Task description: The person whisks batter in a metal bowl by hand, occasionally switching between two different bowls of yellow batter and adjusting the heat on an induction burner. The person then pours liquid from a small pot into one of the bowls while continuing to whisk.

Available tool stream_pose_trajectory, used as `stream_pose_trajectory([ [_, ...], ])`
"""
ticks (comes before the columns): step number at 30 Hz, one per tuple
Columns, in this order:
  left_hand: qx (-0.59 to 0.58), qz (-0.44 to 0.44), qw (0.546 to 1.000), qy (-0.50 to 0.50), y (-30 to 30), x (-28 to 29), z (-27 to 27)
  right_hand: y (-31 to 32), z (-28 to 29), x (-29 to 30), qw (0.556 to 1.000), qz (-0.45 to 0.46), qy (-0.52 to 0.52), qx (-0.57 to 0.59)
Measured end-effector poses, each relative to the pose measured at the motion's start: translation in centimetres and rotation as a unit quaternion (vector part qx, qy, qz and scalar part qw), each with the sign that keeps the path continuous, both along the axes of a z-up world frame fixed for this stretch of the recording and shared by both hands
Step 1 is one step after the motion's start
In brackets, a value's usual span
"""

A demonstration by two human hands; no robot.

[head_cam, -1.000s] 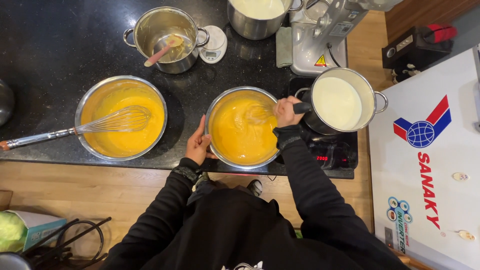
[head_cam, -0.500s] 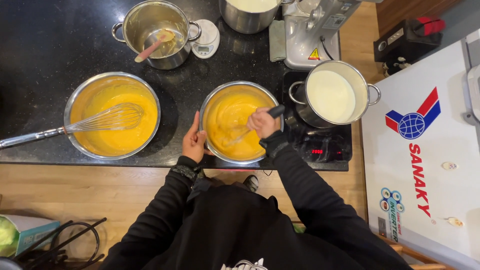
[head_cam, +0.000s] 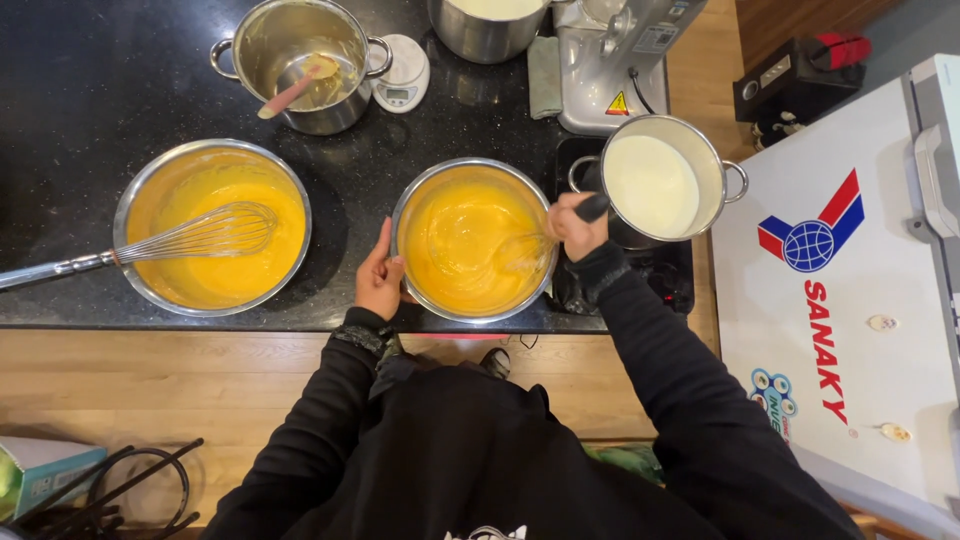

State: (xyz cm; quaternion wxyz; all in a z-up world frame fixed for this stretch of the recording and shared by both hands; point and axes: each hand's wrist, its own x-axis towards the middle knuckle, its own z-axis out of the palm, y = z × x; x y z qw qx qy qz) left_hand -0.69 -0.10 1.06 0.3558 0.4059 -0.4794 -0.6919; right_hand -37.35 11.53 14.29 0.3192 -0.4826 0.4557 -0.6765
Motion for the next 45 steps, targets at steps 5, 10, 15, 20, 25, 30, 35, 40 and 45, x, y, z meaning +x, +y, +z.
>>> stream_pose_trajectory([
  [5, -0.028, -0.002, 1.000, 0.010, -0.2, 0.0, -0.5, -6.3, 0.1, 0.3, 0.997, -0.043, -0.011, -0.061],
  [10, -0.056, 0.005, 0.998, 0.008, -0.4, 0.0, -1.3, -12.6, 0.2, 2.3, 0.996, -0.061, -0.023, -0.062],
  [15, -0.079, -0.033, 0.995, -0.053, -1.4, 0.4, -2.3, -18.5, 1.1, 6.9, 0.994, -0.089, -0.052, -0.040],
  [20, -0.047, -0.054, 0.996, -0.044, -2.2, 0.7, -2.6, -21.1, 2.8, 12.5, 0.997, -0.023, -0.071, 0.031],
  [25, 0.049, -0.072, 0.996, 0.033, -2.3, 1.0, 1.6, -21.2, 3.2, 16.8, 0.997, 0.028, -0.064, 0.044],
  [30, 0.151, -0.061, 0.986, 0.025, -3.7, 1.1, -2.1, -21.2, -5.0, 20.0, 0.982, 0.175, 0.010, 0.073],
  [35, 0.151, -0.057, 0.986, 0.044, -3.4, 1.7, -2.4, -11.9, 0.8, 19.9, 0.939, 0.327, 0.090, 0.055],
  [40, 0.093, -0.082, 0.990, 0.060, -2.0, 2.5, -0.8, -4.5, 2.7, 15.7, 0.918, 0.368, 0.114, 0.090],
  [45, 0.089, -0.088, 0.990, 0.058, -2.2, 2.7, -0.6, 0.1, 1.3, 9.9, 0.965, 0.237, 0.090, 0.071],
])
